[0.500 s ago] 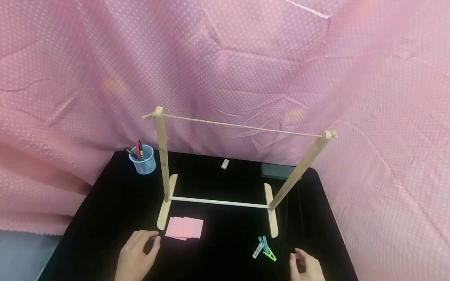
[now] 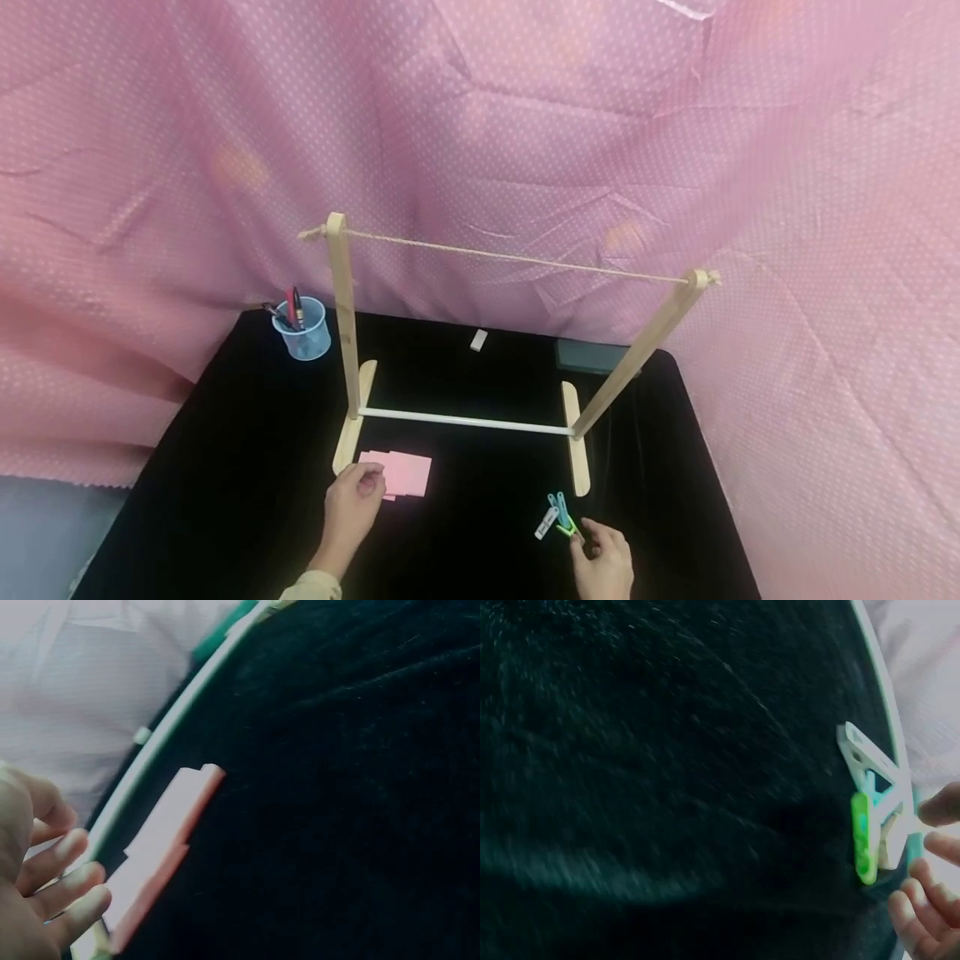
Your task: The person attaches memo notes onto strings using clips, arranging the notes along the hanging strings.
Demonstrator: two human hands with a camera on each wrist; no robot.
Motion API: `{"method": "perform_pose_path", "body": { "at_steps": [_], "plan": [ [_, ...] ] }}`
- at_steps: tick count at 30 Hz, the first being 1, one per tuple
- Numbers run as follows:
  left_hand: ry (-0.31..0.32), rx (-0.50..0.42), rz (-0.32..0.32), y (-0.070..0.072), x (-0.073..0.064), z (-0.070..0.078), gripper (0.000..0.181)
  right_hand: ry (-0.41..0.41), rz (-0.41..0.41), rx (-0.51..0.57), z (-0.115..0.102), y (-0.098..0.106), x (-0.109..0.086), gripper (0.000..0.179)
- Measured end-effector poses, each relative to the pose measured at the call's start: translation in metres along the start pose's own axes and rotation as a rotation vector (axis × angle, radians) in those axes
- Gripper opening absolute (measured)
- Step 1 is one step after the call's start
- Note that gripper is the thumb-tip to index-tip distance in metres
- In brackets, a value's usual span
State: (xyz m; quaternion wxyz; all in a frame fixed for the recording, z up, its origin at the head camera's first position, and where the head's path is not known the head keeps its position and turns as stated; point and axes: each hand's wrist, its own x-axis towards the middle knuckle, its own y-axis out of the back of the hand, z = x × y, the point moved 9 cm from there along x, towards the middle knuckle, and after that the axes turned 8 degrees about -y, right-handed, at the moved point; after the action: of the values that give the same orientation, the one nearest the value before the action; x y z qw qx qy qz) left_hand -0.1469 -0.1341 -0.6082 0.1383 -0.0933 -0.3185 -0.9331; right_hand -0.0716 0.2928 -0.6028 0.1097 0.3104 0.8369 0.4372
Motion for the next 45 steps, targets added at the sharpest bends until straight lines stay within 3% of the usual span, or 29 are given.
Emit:
{"method": "perform_pose_path", "body": {
  "at_steps": [3,7,12,23,30,37,45],
  "plan": [
    [0.026,0.034,0.007,-0.012,0.004,-0.004,0.016,-0.032,-0.078,-0.001,0.002,-0.015,0.001,0.031],
    [0.093,0.080,-0.049,-0.025,0.006,-0.007,0.021,-0.054,-0.118,-0.005,0.005,-0.025,0.001,0.036],
    [0.148,0.122,-0.096,-0.031,0.004,-0.008,0.029,-0.057,-0.091,0.000,0.010,-0.028,0.000,0.037],
    [0.197,0.178,-0.129,-0.038,0.002,-0.012,0.047,-0.040,-0.016,0.016,0.016,-0.031,0.002,0.038],
    [0.187,0.201,-0.142,-0.043,0.003,-0.012,0.053,-0.043,-0.027,0.012,0.018,-0.036,0.002,0.040],
    [0.154,0.212,-0.144,-0.043,0.017,-0.016,0.053,-0.089,-0.018,0.010,0.012,-0.043,0.002,0.034],
    [0.158,0.223,-0.160,-0.041,0.037,-0.024,0.055,-0.087,0.000,0.029,-0.003,-0.050,-0.001,0.030]
  ]
}}
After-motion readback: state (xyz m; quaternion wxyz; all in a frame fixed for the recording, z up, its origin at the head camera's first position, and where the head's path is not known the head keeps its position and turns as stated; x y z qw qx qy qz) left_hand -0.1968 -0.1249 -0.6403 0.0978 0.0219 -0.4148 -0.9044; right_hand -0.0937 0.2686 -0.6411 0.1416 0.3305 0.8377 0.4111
